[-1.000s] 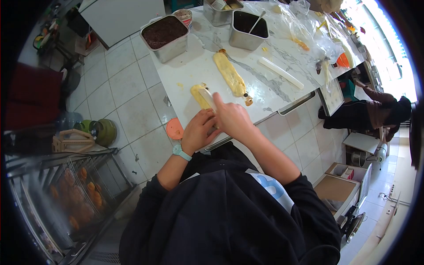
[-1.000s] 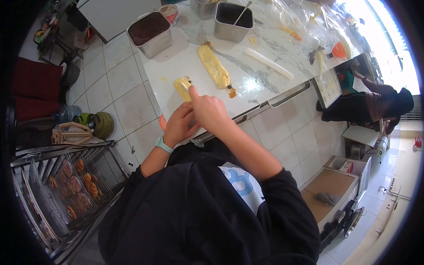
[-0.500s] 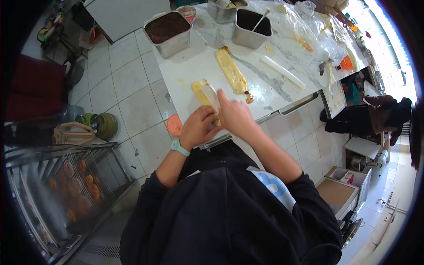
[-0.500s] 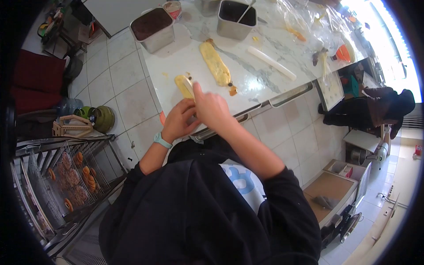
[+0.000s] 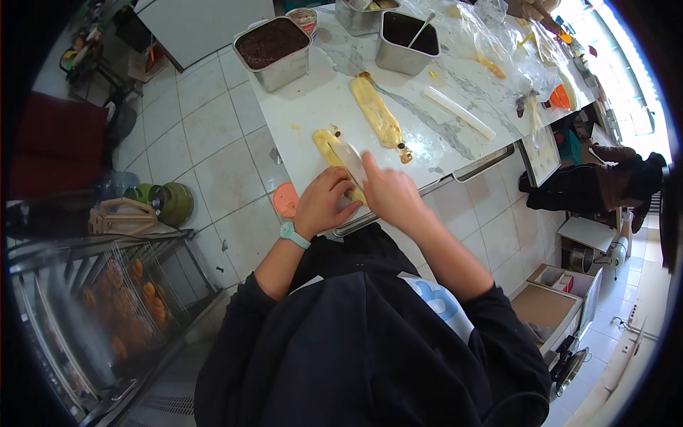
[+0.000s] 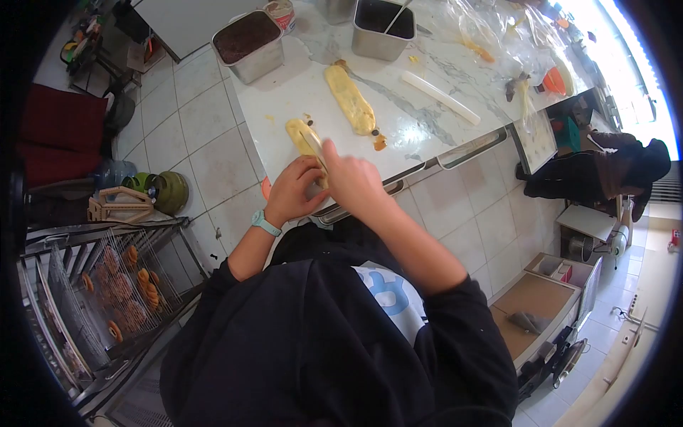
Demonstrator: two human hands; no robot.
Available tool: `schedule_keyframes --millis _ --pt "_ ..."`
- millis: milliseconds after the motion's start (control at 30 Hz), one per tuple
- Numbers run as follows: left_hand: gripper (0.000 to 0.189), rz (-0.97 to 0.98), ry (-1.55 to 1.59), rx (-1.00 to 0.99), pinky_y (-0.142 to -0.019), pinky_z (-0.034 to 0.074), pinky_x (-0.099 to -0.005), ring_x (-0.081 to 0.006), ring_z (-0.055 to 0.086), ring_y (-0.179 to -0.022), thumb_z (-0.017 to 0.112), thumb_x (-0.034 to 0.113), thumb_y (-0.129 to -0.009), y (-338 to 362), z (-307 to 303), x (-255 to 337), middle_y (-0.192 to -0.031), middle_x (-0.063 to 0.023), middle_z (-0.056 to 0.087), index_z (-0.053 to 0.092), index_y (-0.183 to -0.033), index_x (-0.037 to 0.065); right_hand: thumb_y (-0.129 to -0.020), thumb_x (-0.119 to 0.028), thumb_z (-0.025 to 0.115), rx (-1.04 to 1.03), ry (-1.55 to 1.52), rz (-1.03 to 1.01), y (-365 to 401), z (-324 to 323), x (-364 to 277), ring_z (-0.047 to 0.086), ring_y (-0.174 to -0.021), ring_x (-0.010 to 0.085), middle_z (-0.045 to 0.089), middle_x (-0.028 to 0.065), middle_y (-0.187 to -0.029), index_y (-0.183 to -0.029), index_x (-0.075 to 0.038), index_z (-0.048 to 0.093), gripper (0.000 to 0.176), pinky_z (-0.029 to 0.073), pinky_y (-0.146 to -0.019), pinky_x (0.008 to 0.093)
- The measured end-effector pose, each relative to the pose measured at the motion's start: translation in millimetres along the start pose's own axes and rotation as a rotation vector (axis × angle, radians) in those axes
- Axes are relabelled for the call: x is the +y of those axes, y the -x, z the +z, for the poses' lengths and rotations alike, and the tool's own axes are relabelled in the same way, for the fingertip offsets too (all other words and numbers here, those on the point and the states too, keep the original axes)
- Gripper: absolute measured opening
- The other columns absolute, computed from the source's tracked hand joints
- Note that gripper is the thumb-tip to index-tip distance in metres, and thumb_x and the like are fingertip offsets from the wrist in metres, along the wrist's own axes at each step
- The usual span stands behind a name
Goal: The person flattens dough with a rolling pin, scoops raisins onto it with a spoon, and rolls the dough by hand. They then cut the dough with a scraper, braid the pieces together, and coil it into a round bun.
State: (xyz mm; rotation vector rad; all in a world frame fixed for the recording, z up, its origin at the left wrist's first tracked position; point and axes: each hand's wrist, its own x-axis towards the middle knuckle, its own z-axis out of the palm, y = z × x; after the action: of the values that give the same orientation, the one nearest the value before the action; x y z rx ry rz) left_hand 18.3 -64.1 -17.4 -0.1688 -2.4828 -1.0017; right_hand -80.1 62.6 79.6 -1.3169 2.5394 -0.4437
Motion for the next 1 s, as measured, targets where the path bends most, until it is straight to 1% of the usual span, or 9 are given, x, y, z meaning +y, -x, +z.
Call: schedule_keyframes --millis 100,233,300,367,500,700,833,900,1000 --pt "0.034 -0.008 -0.005 0.023 -0.089 0.044 -0.0399 -0.0317 0.052 -0.104 0.075 0.021 -0.067 -2.5 0.4 -0.9 -0.103 -0.0124 0.055 0.059 -0.091 0.002 -0.083 -0.015 0.054 -0.165 -0.012 0.107 40.5 -12.0 6.8 0.059 -0.059 0.0413 0.058 0.0226 -0.062 -0.114 0.001 0.037 0.038 0.046 -0.052 0.0492" --pt "0.032 -0.021 0.000 -0.033 -0.091 0.043 -0.0399 -0.0312 0.051 -0.105 0.073 0.021 -0.068 -4.6 -4.3 3.4 -0.103 -0.0122 0.054 0.062 -0.095 0.007 -0.085 -0.021 0.059 0.162 -0.215 0.353 62.7 -72.3 24.5 0.064 -0.067 0.0278 0.065 0.0205 -0.087 -0.124 0.005 0.038 0.052 0.049 -0.063 0.0407" --pt "0.032 0.013 -0.019 -0.038 -0.091 0.043 -0.0405 -0.0313 0.051 -0.105 0.072 0.021 -0.069 -2.0 -2.2 0.1 -0.102 -0.0121 0.054 0.063 -0.096 0.008 -0.083 -0.015 0.059 0.671 -0.045 0.170 61.0 -86.8 80.2 0.059 -0.062 0.0176 0.061 0.0131 -0.078 -0.126 0.002 0.032 0.053 0.046 -0.055 0.0332" --pt "0.031 0.058 -0.033 -0.037 -0.091 0.043 -0.0412 -0.0313 0.050 -0.105 0.072 0.021 -0.069 -1.4 -0.3 -0.7 -0.102 -0.0120 0.054 0.065 -0.098 0.010 -0.081 -0.011 0.059 0.829 -0.643 0.468 45.9 -119.5 116.7 0.057 -0.073 0.0149 0.058 0.0120 -0.093 -0.128 0.003 0.030 0.057 0.046 -0.060 0.0307" --pt "0.031 0.038 -0.099 -0.036 -0.092 0.042 -0.0419 -0.0319 0.051 -0.105 0.071 0.023 -0.070 -0.9 0.3 2.0 -0.101 -0.0114 0.054 0.067 -0.098 0.011 -0.080 -0.007 0.060 0.914 -0.754 0.868 17.3 -107.1 246.1 0.057 -0.089 0.0179 0.055 0.0132 -0.103 -0.125 0.001 0.032 0.054 0.048 -0.071 0.0290" --pt "0.033 -0.056 -0.189 0.002 -0.098 0.038 -0.0444 -0.0290 0.052 -0.110 0.071 0.026 -0.073 0.7 0.2 12.5 -0.106 -0.0094 0.057 0.062 -0.101 0.011 -0.079 -0.011 0.069 0.935 -1.311 0.473 -49.0 -49.1 381.1 0.058 -0.088 0.0184 0.058 0.0128 -0.103 -0.120 0.003 0.045 0.049 0.049 -0.070 0.0318" --pt "0.029 -0.040 -0.400 0.062 -0.103 0.031 -0.0461 -0.0242 0.054 -0.109 0.071 0.024 -0.074 8.8 7.5 28.9 -0.105 -0.0050 0.059 0.061 -0.098 0.012 -0.075 -0.033 0.074 0.832 0.272 1.002 -61.7 -43.1 370.6 0.055 -0.096 0.0272 0.059 0.0197 -0.098 -0.112 0.009 0.052 0.060 0.044 -0.082 0.0426" --pt "0.025 -0.138 -0.365 0.108 -0.099 0.033 -0.0465 -0.0251 0.055 -0.105 0.071 0.020 -0.074 16.6 20.7 37.9 -0.103 -0.0043 0.060 0.062 -0.096 0.012 -0.075 -0.033 0.074 1.018 0.340 0.480 -42.8 -49.5 311.5 0.051 -0.100 0.0303 0.059 0.0196 -0.095 -0.110 0.003 0.055 0.054 0.039 -0.089 0.0455" --pt "0.020 -0.212 -0.338 0.143 -0.096 0.036 -0.0443 -0.0250 0.056 -0.102 0.069 0.016 -0.076 24.1 32.1 50.4 -0.101 -0.0042 0.061 0.065 -0.095 0.011 -0.082 -0.024 0.066 0.311 -0.672 0.122 -15.4 -23.0 182.2 0.061 -0.080 0.0207 0.064 0.0102 -0.088 -0.101 -0.004 0.062 0.027 0.048 -0.073 0.0324"
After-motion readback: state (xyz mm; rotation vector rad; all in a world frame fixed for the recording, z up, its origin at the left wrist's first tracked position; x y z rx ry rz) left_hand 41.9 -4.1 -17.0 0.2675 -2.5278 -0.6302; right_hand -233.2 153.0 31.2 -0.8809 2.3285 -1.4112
